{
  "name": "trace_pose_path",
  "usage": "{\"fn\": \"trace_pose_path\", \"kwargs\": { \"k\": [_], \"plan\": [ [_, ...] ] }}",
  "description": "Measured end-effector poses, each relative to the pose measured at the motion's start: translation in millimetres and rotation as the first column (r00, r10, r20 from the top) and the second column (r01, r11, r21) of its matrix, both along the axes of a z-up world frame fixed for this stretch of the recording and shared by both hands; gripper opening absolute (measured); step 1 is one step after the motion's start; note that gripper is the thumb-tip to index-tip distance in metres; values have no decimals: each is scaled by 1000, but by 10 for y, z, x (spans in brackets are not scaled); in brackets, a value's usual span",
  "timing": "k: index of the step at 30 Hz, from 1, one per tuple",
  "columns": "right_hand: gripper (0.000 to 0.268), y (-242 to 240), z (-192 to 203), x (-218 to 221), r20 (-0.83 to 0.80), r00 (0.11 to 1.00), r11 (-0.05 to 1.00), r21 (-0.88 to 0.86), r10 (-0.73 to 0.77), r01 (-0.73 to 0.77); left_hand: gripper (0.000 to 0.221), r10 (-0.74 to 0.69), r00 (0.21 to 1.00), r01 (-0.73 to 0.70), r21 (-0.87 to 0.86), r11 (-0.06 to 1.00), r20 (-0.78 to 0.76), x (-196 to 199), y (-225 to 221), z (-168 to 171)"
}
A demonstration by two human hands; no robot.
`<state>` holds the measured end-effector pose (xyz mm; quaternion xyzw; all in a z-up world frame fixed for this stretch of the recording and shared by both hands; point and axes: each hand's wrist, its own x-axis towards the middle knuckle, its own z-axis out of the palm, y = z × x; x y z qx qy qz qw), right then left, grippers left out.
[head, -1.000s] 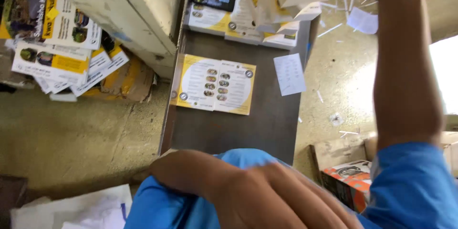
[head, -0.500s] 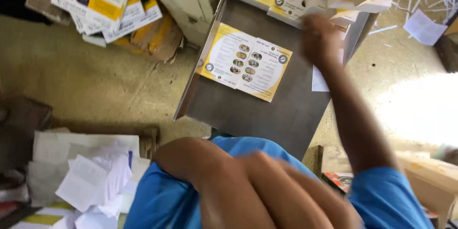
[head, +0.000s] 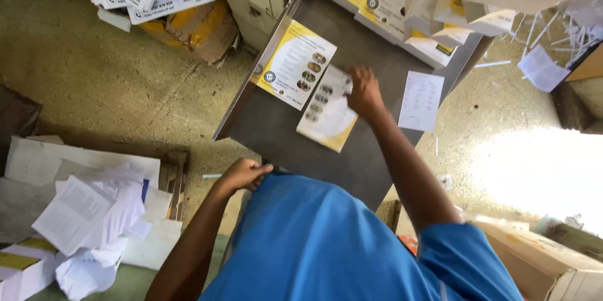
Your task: Sorting and stacking printed brochures on a metal production table
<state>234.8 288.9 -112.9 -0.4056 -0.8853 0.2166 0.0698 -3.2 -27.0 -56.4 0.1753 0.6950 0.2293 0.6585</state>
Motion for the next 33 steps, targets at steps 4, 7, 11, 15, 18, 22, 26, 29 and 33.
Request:
{"fn": "trace_pose_path", "kwargs": {
  "k": [4, 7, 11, 15, 18, 22, 26, 29, 33],
  "plan": [
    [93, -526, -31, 95, -28, 994, 994, -19, 104, -105, 98, 25, 981, -20, -29, 999, 191, 152, 66, -107],
    [103, -959, -251, 245, -19, 990, 989, -46, 143, -144, 62, 237, 930, -208, -128, 970, 281, 439, -20, -798],
    [94, -1346, -163, 324, -84, 982, 978, -108, 171, -179, 43, -65, 979, 46, 101, 994, 194, 690, -203, -1370],
    [91, -1479, -176, 412, -87, 980, 976, -110, 181, -190, 31, -244, 966, 257, 260, 931, -81, 900, -273, -1252],
    [95, -1563, -124, 510, -212, 976, 988, -133, 52, -82, 30, -263, 943, 312, 264, 913, -203, 871, -295, -1072],
    [98, -1810, -91, 801, -432, 840, 944, -162, -329, 286, 28, -238, 915, 345, 323, 881, -326, 728, -232, -918],
    [85, -2126, 194, 836, -455, 639, 766, -529, -620, 366, 27, -170, 951, 268, 413, 870, -259, 597, 178, -331],
    [48, -2181, 270, 695, -459, 462, 496, -867, -759, -46, 19, -75, 995, 94, 488, 868, -58, 501, 566, 94],
    [33, -1949, 669, 300, -488, 309, 514, -858, -816, 5, 20, 15, 994, -72, 575, 815, 104, 319, 1081, 416]
  ]
}}
